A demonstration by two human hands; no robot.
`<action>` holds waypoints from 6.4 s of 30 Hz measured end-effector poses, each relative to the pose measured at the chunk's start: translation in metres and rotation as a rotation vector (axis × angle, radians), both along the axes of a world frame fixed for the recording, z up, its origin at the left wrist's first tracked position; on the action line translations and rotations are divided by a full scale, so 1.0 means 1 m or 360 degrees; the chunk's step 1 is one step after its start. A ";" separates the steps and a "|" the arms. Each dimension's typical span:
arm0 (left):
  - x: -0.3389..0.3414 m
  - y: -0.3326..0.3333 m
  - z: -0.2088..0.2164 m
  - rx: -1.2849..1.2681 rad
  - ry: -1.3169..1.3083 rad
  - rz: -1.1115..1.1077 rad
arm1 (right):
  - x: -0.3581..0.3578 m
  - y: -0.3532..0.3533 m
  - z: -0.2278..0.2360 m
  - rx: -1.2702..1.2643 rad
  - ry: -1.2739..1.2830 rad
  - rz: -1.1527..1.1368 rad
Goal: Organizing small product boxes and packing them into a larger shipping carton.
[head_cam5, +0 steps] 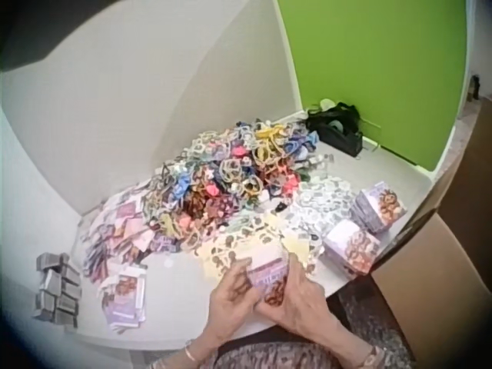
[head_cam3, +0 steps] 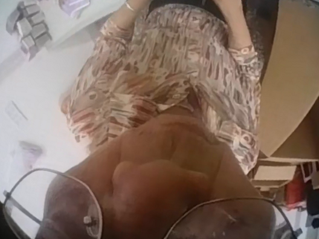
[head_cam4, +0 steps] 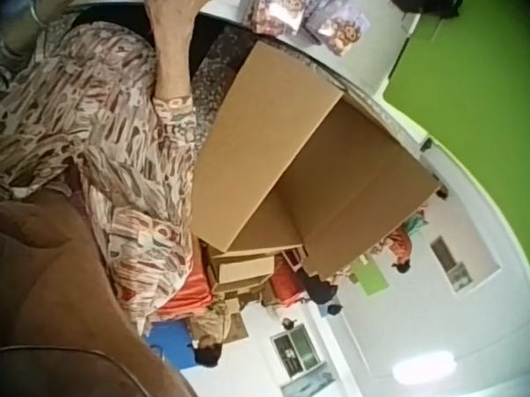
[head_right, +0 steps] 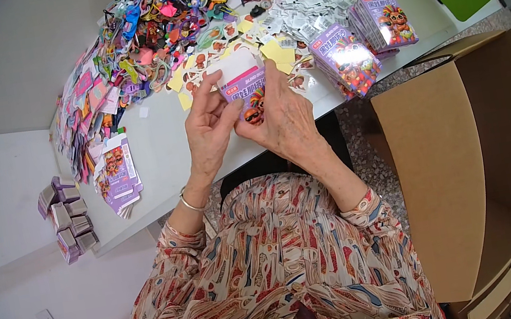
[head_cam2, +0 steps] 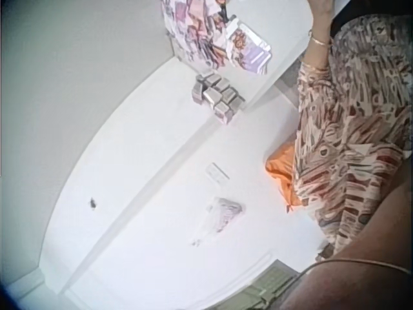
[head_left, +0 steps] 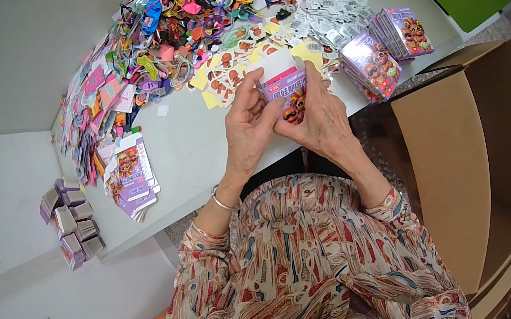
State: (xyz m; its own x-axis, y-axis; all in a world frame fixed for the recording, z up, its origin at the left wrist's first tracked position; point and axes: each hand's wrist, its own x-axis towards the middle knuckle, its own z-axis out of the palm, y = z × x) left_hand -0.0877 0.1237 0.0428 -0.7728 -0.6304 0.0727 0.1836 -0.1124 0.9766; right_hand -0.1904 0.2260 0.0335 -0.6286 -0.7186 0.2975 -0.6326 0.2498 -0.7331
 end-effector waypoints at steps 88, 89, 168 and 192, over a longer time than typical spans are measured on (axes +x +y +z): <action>-0.143 0.020 -0.015 -0.1469 0.0039 0.0245 | -0.064 0.096 0.030 0.0361 0.0352 -0.0537; -0.142 0.015 -0.012 -0.1162 -0.0027 0.0194 | -0.066 0.097 0.030 0.0334 0.0311 -0.0540; -0.098 0.109 0.008 -0.0648 -0.0763 0.0117 | 0.009 0.181 -0.036 -0.0342 0.0339 -0.0352; -0.051 0.089 0.020 0.0786 -0.0453 -0.0312 | -0.035 0.175 0.045 -0.0519 0.0133 -0.0603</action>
